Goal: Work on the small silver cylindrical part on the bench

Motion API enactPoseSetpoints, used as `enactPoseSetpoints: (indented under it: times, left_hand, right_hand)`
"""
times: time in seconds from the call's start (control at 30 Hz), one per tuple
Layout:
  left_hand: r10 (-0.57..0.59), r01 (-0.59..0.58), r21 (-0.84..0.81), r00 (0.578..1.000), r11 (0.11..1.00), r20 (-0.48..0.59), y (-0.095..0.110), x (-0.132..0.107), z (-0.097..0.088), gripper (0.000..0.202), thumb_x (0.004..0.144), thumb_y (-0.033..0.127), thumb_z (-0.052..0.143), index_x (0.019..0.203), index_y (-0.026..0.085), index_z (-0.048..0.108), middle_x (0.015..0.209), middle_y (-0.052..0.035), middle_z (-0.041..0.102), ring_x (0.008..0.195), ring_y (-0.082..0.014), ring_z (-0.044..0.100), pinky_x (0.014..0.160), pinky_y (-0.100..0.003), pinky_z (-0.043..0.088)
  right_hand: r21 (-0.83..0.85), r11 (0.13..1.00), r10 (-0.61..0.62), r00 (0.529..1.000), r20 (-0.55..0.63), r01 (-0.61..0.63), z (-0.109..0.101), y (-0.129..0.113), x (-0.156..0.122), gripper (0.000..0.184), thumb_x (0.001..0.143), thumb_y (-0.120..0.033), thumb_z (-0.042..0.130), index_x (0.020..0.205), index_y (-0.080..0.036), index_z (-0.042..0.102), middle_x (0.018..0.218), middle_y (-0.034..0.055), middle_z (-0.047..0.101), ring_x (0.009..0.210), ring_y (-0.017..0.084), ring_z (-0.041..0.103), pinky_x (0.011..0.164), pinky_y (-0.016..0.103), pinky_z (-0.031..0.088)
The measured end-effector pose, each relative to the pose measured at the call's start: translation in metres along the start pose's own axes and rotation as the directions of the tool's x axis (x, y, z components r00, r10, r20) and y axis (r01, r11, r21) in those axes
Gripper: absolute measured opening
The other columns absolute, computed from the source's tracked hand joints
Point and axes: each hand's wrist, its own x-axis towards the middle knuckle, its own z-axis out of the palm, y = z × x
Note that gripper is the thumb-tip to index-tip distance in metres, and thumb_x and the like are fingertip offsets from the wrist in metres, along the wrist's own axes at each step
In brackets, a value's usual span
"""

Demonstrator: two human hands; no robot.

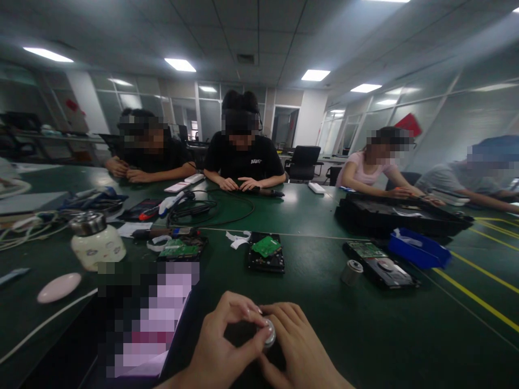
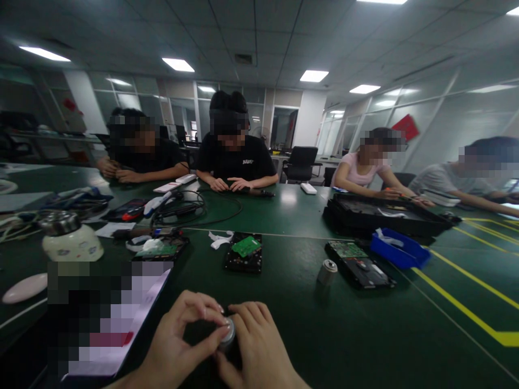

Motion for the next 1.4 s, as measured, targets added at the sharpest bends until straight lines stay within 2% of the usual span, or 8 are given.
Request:
enactPoseSetpoints:
  times: [0.43, 0.57, 0.73, 0.83, 0.97, 1.1, 1.27, 1.4]
  left_hand:
    - [0.148, -0.167, 0.186, 0.983, 0.968, 0.112, -0.008, -0.003, -0.007, 0.020, 0.073, 0.011, 0.066, 0.088, 0.024, 0.068, 0.091, -0.0033, 0.059, 0.089, -0.0183, 0.064, 0.079, -0.029, 0.055]
    - [0.138, -0.153, 0.227, 0.987, 0.962, 0.082, -0.009, -0.004, -0.007, 0.012, 0.070, 0.016, 0.071, 0.080, 0.022, 0.067, 0.087, -0.0034, 0.059, 0.088, -0.0202, 0.063, 0.078, -0.032, 0.055]
    - [0.025, -0.029, 0.288, 1.000, 0.957, 0.017, -0.010, -0.006, -0.006, 0.006, 0.070, 0.020, 0.070, 0.073, 0.020, 0.066, 0.085, -0.0038, 0.060, 0.083, -0.0207, 0.065, 0.071, -0.031, 0.057]
    - [0.047, -0.052, 0.278, 0.999, 0.959, 0.027, -0.008, -0.005, -0.005, 0.003, 0.072, 0.018, 0.069, 0.071, 0.021, 0.068, 0.085, -0.0034, 0.060, 0.082, -0.0196, 0.066, 0.072, -0.030, 0.057]
    - [0.119, -0.127, 0.238, 0.992, 0.963, 0.045, -0.006, -0.006, -0.005, 0.013, 0.072, 0.013, 0.067, 0.079, 0.024, 0.071, 0.084, -0.0021, 0.060, 0.080, -0.0173, 0.066, 0.073, -0.027, 0.057]
    - [0.109, -0.124, 0.210, 0.991, 0.970, 0.082, -0.004, -0.006, -0.006, 0.021, 0.075, 0.012, 0.063, 0.090, 0.026, 0.068, 0.094, -0.0029, 0.060, 0.091, -0.0182, 0.065, 0.080, -0.028, 0.055]
    - [0.023, -0.048, 0.189, 0.991, 0.981, 0.134, -0.003, -0.008, -0.008, 0.060, 0.065, 0.011, 0.065, 0.120, 0.024, 0.044, 0.111, -0.0073, 0.058, 0.101, -0.0244, 0.060, 0.085, -0.038, 0.052]
    - [0.029, -0.077, 0.225, 0.978, 0.971, 0.206, -0.007, -0.011, -0.006, 0.070, 0.060, 0.005, 0.062, 0.122, 0.022, 0.036, 0.114, -0.0113, 0.055, 0.106, -0.0278, 0.058, 0.089, -0.043, 0.049]
  right_hand:
    - [-0.033, 0.999, -0.033, 0.998, 0.063, 0.035, 0.001, 0.005, 0.001, 0.032, 0.073, -0.027, 0.059, 0.102, -0.015, 0.063, 0.111, 0.0113, 0.065, 0.105, 0.026, 0.055, 0.093, 0.041, 0.041]
    - [-0.081, 0.995, -0.056, 0.998, 0.037, 0.059, 0.002, 0.007, -0.001, 0.030, 0.074, -0.030, 0.059, 0.100, -0.016, 0.064, 0.113, 0.0121, 0.065, 0.107, 0.028, 0.055, 0.095, 0.042, 0.040]
    - [-0.139, 0.988, -0.066, 0.997, -0.042, 0.060, 0.002, 0.008, -0.003, 0.028, 0.074, -0.034, 0.061, 0.096, -0.017, 0.066, 0.111, 0.0118, 0.067, 0.103, 0.028, 0.057, 0.092, 0.043, 0.041]
    - [-0.138, 0.989, -0.059, 0.997, -0.045, 0.053, 0.001, 0.007, -0.003, 0.028, 0.074, -0.035, 0.062, 0.094, -0.017, 0.066, 0.110, 0.0114, 0.067, 0.103, 0.028, 0.058, 0.092, 0.043, 0.041]
    - [-0.096, 0.995, -0.043, 0.999, -0.032, 0.040, 0.003, 0.005, -0.003, 0.029, 0.074, -0.033, 0.061, 0.098, -0.017, 0.065, 0.111, 0.0107, 0.066, 0.104, 0.027, 0.056, 0.093, 0.043, 0.039]
    - [-0.009, 0.999, -0.041, 0.998, -0.039, 0.041, 0.001, 0.005, -0.002, 0.029, 0.075, -0.032, 0.059, 0.101, -0.017, 0.061, 0.109, 0.0111, 0.064, 0.103, 0.027, 0.055, 0.092, 0.042, 0.039]
    - [0.213, 0.969, -0.099, 0.984, -0.146, 0.129, -0.009, 0.008, -0.007, 0.039, 0.076, -0.028, 0.053, 0.113, -0.018, 0.050, 0.106, 0.0102, 0.062, 0.099, 0.025, 0.056, 0.086, 0.038, 0.044]
    - [0.301, 0.946, -0.044, 0.967, -0.251, 0.121, -0.012, 0.011, -0.010, 0.022, 0.086, -0.024, 0.045, 0.107, -0.023, 0.054, 0.102, 0.0077, 0.062, 0.099, 0.023, 0.057, 0.085, 0.038, 0.045]
